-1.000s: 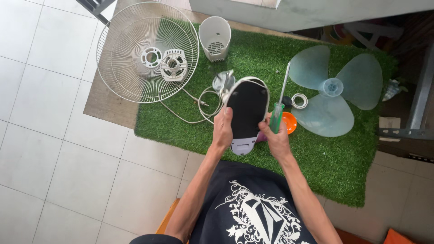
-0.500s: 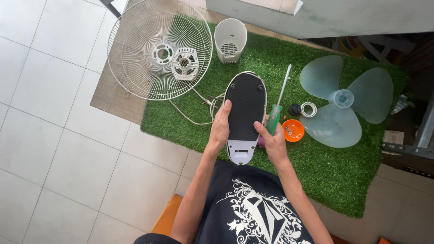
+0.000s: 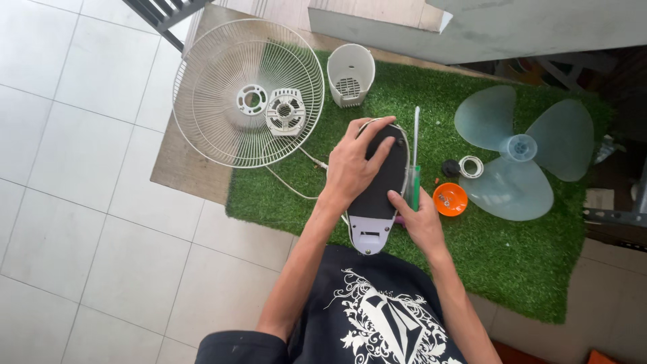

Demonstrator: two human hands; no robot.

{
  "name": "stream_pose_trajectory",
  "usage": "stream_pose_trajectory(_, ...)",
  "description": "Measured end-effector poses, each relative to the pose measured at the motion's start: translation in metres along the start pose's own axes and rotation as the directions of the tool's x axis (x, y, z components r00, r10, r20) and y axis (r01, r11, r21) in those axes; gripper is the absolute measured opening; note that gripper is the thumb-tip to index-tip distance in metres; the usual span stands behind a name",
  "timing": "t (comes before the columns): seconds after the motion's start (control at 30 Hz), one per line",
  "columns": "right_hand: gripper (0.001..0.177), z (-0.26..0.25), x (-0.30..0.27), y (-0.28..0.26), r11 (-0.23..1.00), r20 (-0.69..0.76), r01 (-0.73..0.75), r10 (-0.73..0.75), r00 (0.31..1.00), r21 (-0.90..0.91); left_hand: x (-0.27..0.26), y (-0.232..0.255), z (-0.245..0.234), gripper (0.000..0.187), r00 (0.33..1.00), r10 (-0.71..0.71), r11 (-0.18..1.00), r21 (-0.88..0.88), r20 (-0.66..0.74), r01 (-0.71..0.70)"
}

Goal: The person disassembles a white pedestal fan by hand and with a screwdriver. They remove the front grille, fan blades, central hub, rear grille, and motor housing, then unscrew the base plate. Parts are placed on a green mat.

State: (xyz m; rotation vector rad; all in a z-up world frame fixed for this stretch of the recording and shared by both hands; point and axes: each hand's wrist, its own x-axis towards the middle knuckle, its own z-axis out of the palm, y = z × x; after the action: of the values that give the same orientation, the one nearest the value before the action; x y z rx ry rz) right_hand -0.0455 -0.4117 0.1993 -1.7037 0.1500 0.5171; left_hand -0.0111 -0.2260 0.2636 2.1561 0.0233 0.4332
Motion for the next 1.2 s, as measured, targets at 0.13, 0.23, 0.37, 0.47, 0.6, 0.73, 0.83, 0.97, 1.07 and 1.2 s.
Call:
stream_pose_trajectory(0.13,0.033,-0.014,0.0,-0.034,0.939,-0.134,-0.038,-0.009,0.991,-0.342,0.018,-0.011,-0.003,0.036,0.998,-0.044,0.999,0.012,0.044,0.043)
stream_pose_trajectory(0.23,0.038,-0.035,-0.007,-0.05,0.871,-0.134,0.234,-0.318,0.938,-0.431,0.02,-0.027,-0.006,0.034,0.998,-0.048,0.998,0.028,0.028,0.047)
stream_pose_trajectory(0.37,0.038,-0.057,-0.013,-0.063,0.84,-0.229,0.439,-0.518,0.824,-0.32,0.03,-0.039,-0.014,0.037,0.981,0.192,0.949,0.255,-0.007,-0.184)
stream_pose_trajectory(0.47,0.033,-0.066,0.001,-0.067,0.749,-0.324,0.662,-0.619,0.715,0.029,0.035,-0.045,-0.015,0.041,0.977,0.206,0.944,0.254,0.053,-0.212)
stream_pose_trajectory(0.6,0.035,-0.061,0.016,-0.078,0.638,-0.324,0.756,-0.69,0.647,0.15,0.037,-0.043,-0.01,0.039,0.979,0.19,0.952,0.229,0.073,-0.202)
stream_pose_trajectory(0.73,0.039,-0.042,0.014,-0.09,0.639,-0.289,0.769,-0.729,0.62,0.039,0.036,-0.041,-0.009,0.037,0.979,0.186,0.96,0.198,0.079,-0.199)
stream_pose_trajectory(0.83,0.04,-0.038,0.013,-0.098,0.625,-0.262,0.779,-0.761,0.594,-0.049,0.032,-0.04,-0.01,0.037,0.981,0.178,0.964,0.187,0.075,-0.189)
stream_pose_trajectory(0.97,0.039,-0.036,0.016,-0.099,0.608,-0.241,0.792,-0.777,0.581,-0.052,0.028,-0.041,-0.012,0.038,0.98,0.185,0.962,0.19,0.075,-0.196)
stream_pose_trajectory(1.07,0.038,-0.034,0.019,-0.099,0.608,-0.22,0.789,-0.784,0.58,-0.086,0.026,-0.04,-0.012,0.037,0.981,0.177,0.965,0.183,0.074,-0.188)
stream_pose_trajectory(1.2,0.031,-0.035,0.019,-0.109,0.595,-0.198,0.772,-0.803,0.562,-0.225,0.026,-0.038,-0.013,0.035,0.982,0.172,0.969,0.166,0.076,-0.182)
